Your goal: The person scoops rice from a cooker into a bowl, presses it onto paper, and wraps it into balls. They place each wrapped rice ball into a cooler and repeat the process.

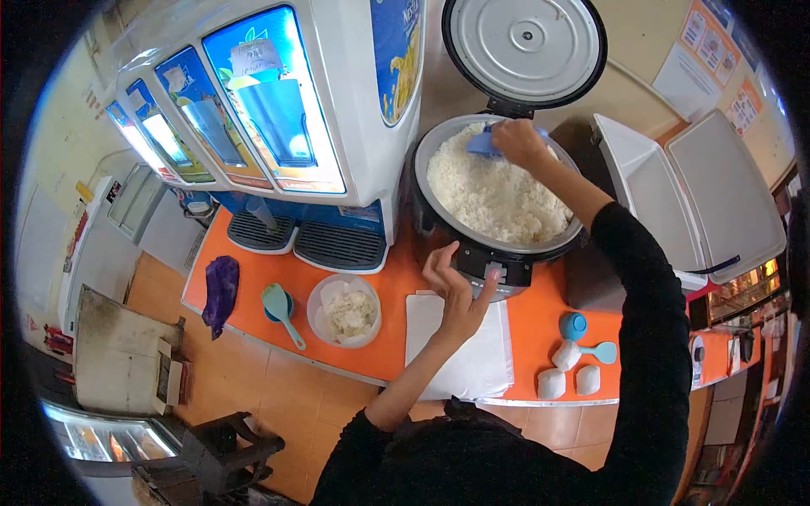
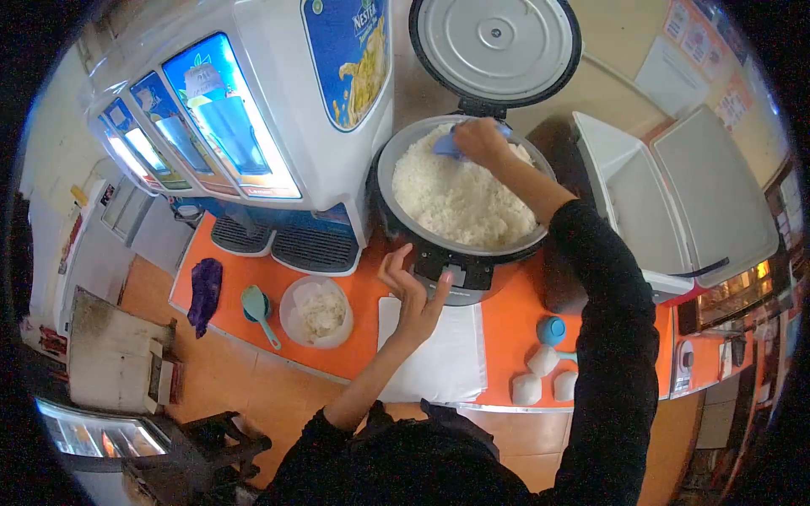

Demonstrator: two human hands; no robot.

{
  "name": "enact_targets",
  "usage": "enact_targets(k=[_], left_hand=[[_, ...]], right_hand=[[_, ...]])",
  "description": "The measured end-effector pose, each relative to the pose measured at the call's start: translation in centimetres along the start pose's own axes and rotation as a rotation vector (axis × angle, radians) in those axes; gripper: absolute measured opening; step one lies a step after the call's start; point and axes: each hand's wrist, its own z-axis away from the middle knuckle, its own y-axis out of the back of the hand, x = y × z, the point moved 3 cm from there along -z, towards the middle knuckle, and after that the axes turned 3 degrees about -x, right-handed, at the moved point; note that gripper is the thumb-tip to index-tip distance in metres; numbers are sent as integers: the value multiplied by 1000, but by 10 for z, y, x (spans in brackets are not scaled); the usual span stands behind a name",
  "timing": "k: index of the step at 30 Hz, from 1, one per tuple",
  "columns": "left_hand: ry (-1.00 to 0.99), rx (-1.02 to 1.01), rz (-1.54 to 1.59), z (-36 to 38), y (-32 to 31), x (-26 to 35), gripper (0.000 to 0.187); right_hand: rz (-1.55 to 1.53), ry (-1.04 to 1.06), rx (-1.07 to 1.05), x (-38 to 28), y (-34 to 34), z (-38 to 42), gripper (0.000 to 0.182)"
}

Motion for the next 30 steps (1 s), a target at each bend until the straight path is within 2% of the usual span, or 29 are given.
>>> enact_targets(k=[2,4,8,9,12,13,16,17,20,21,23,24,26,27,28,30], left_hand=[[20,1,13,-5,-8,-2,72],[24,44,-35,-8,-13,-7,68],[-54,83,-53,-9,-10,-7,65],[-55,81,-52,-6,-8,-7,65],[-61,33,-65,-10,-5,-9,64],[-75,45,-63,-10,-6,-10,65],[-91,71,-34,-8,-6,-8,63],[-94,92,-11,-9,-5,-7,61],[-127,88,-31,-8,-8,-12,61],[-118,79,-37,-8,-8,-12,62],[-130,77,0,-9,-8,-14,60],[-108,56,-6,-7,-8,-16,59],[-115,48,21,-6,-9,-19,58],[-128,57,36,-6,-10,-18,59],[-138,67,51,-7,-10,-17,59],[-163,46,14,-11,-6,-12,57]], right_hand=[[68,97,32,-15,-8,1,8],[-118,174,-162,-10,-8,3,7],[-264,179,-174,-22,10,31,9],[-280,198,-282,-26,19,36,9],[-432,222,-140,-32,37,60,10],[-430,176,-229,-33,40,65,14],[-580,196,-186,-28,61,85,23],[-628,162,-249,-27,66,92,29],[-673,88,-312,-19,68,121,29],[-666,90,-299,-11,65,120,29],[-758,171,-414,4,57,110,29],[-751,173,-402,10,58,99,29],[-705,45,-363,25,60,80,28],[-620,-54,-274,25,58,69,28],[-619,-50,-277,13,42,65,28],[-341,-57,94,-19,14,61,32]])
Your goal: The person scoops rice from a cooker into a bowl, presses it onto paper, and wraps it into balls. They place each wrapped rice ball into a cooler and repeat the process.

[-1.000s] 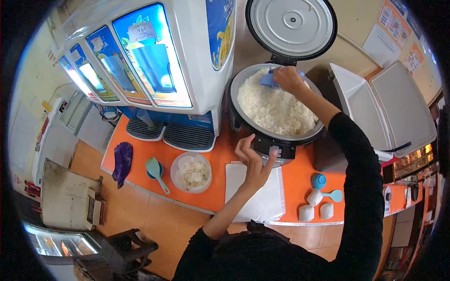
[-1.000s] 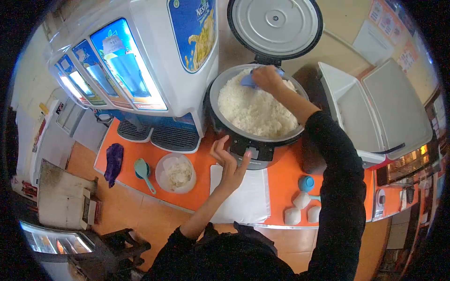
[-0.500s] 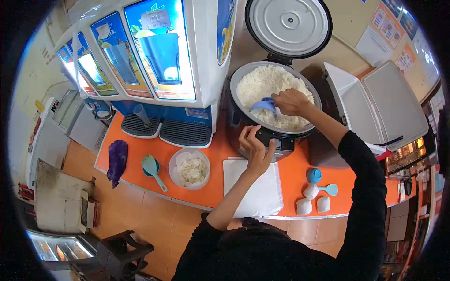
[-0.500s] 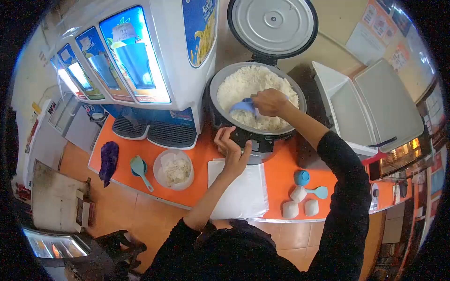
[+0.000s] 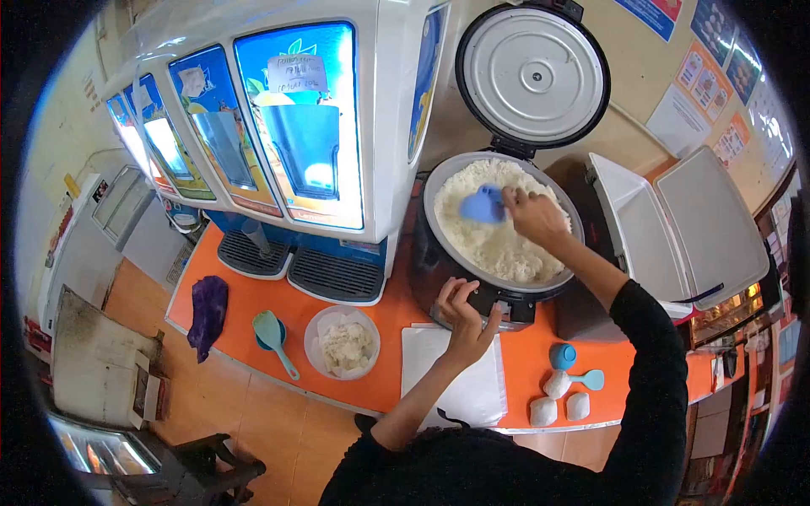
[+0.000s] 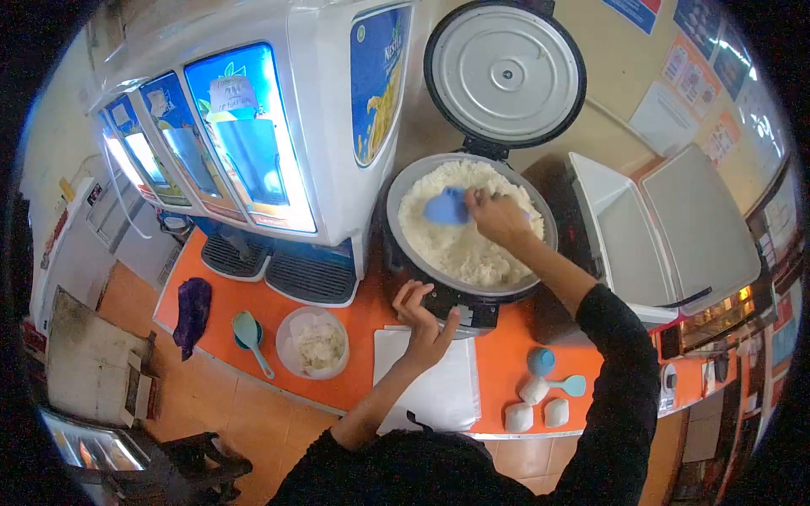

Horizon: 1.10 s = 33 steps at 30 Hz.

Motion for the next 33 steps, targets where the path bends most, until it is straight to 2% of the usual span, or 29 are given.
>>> enact_targets(k=[1,2,4,5,7,10,11,14,20,27,28,30,31,32,33], left_hand=[[15,-15,3,1,0,-1,58],[33,-34,6,3,1,-2,58],[45,-40,6,2,-1,-2,57],[45,-15,35,4,-2,-4,57],[41,3,66,5,-2,-2,57],[35,-13,35,1,1,-1,54],[34,-10,21,1,1,0,54],[27,-13,0,0,1,1,54],[2,18,7,6,-3,1,54],[-4,53,9,5,-6,-2,53],[-3,67,20,6,-5,-3,53],[15,73,25,5,-4,-1,53],[35,71,44,5,-3,-1,53],[37,72,41,4,-3,-2,53],[32,75,23,4,-4,-2,53]], right_hand=[[131,197,48,-11,-3,0,39],[115,229,38,-14,-7,0,36],[-31,-61,-85,1,-5,-17,33],[-32,-61,-92,4,-2,-23,33],[-197,-63,-432,7,-8,-28,33],[-307,-42,-421,0,2,-20,36],[-325,-39,-508,-6,10,-14,34],[-333,5,-517,-31,34,3,34],[-448,-56,-532,-21,67,54,34],[-596,-127,-570,-15,57,60,38],[-597,-120,-573,-7,47,62,38],[-649,67,-485,17,29,53,42],[-704,-90,-751,23,59,36,44],[-764,-197,-775,36,57,28,41],[-523,-178,-572,41,62,17,38]])
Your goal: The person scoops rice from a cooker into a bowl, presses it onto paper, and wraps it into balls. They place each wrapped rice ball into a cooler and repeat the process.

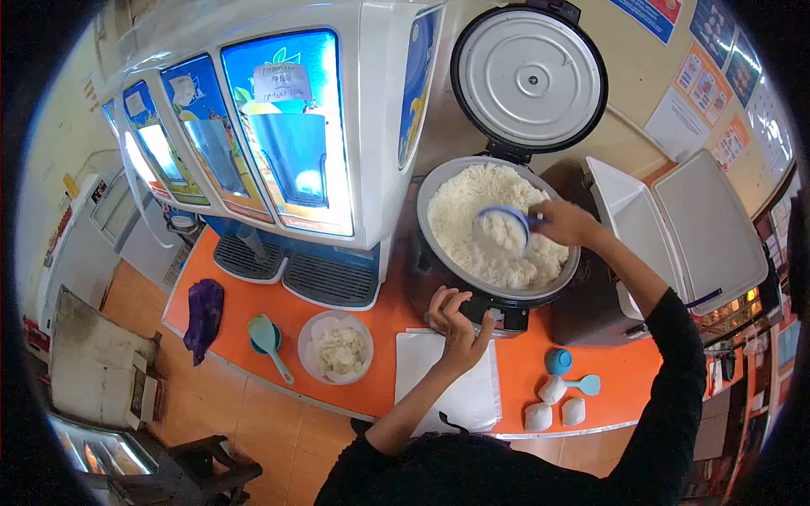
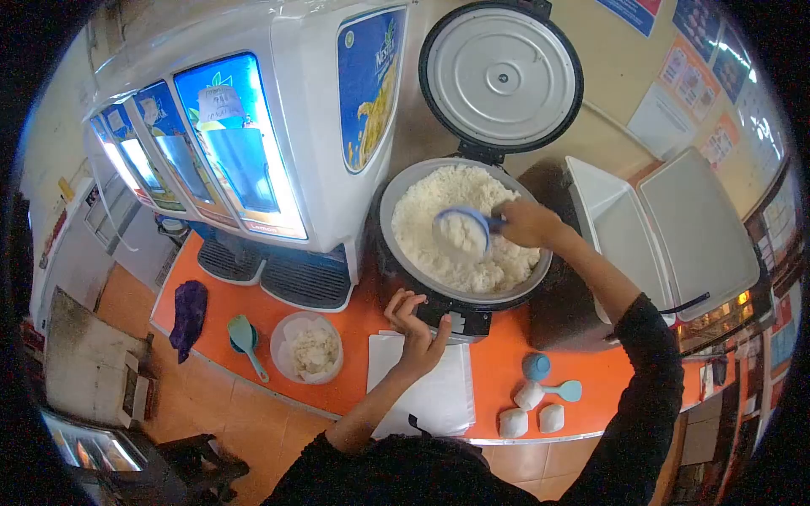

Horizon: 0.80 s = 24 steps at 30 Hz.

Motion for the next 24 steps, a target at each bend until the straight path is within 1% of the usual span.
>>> enact_targets(k=[1,2,4,5,7,8,10,11,13,18,20,24], left_hand=[[-4,0,-16,2,-1,1,53],[1,-5,-10,6,-3,1,53],[-30,4,58,3,-4,-5,53],[-36,13,51,0,-2,-5,53],[-9,-23,-2,3,0,-2,52],[3,-26,-7,4,-1,-4,52],[-7,-28,-13,3,-1,-3,52],[-22,-30,-18,3,0,-2,52],[-23,-27,-20,2,0,-1,52],[-33,-38,-9,1,-1,0,50],[-19,-33,-31,2,0,0,51],[-19,-41,-37,1,1,0,52]], right_hand=[[224,9,218,-6,7,-2,35],[224,3,212,-9,-5,-6,35],[553,112,519,-19,-35,-30,31],[646,195,498,-17,-52,-43,39],[500,102,437,-17,-48,-55,36],[501,107,435,-16,-42,-61,36],[346,34,188,-17,-28,-66,32],[343,35,189,-17,-29,-70,32],[299,111,81,-21,-33,-78,31],[186,148,-3,-49,-37,-51,31],[141,155,-45,-51,-43,-38,33],[129,157,-30,-54,-47,4,33]])
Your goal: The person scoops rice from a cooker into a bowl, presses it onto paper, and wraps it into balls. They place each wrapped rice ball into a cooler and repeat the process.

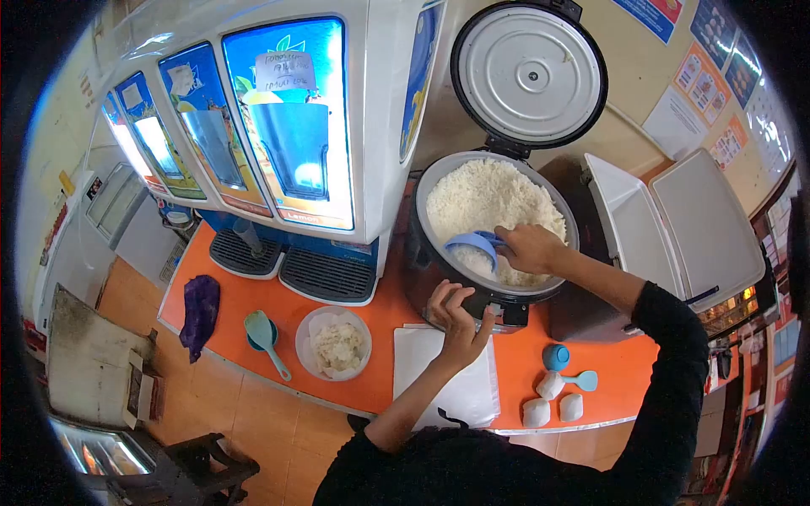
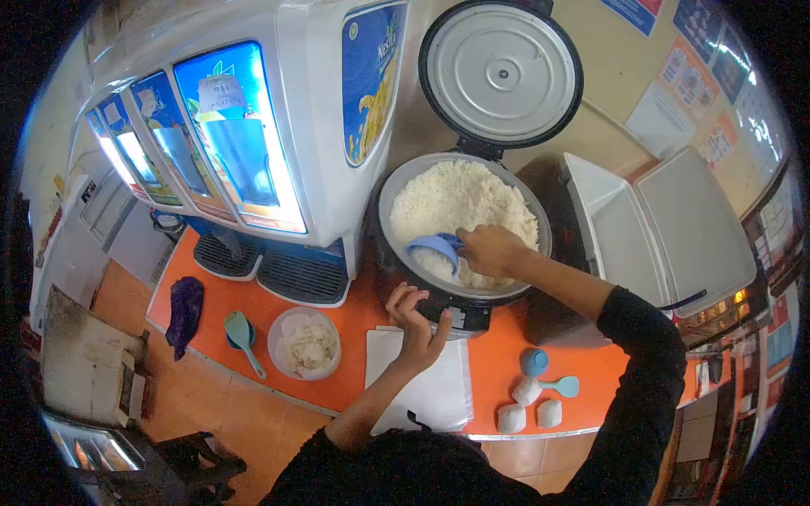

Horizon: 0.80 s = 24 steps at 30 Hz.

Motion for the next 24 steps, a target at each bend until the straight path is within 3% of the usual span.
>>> enact_targets(k=[6,15,17,19,21,22,23,24], left_hand=[[-5,-38,-26,-1,1,1,52],[-72,1,44,11,13,-8,56],[-171,80,22,36,27,-22,57],[-126,59,-35,68,46,-34,57],[113,-406,-286,100,58,-53,58],[242,-659,-249,129,55,-82,76],[259,-676,-244,143,58,-93,76],[291,-773,-253,157,60,-102,90]], right_hand=[[-68,-54,-40,9,5,48,31],[-350,138,-53,59,-2,38,27],[-888,-253,-264,74,1,64,23],[-1028,-276,-235,47,6,102,24],[-1285,-327,-221,6,-9,139,22],[-1402,-362,-244,-19,-23,154,18],[-1476,-406,-309,-45,-38,167,17],[-1706,-483,-392,-65,-75,178,19]])
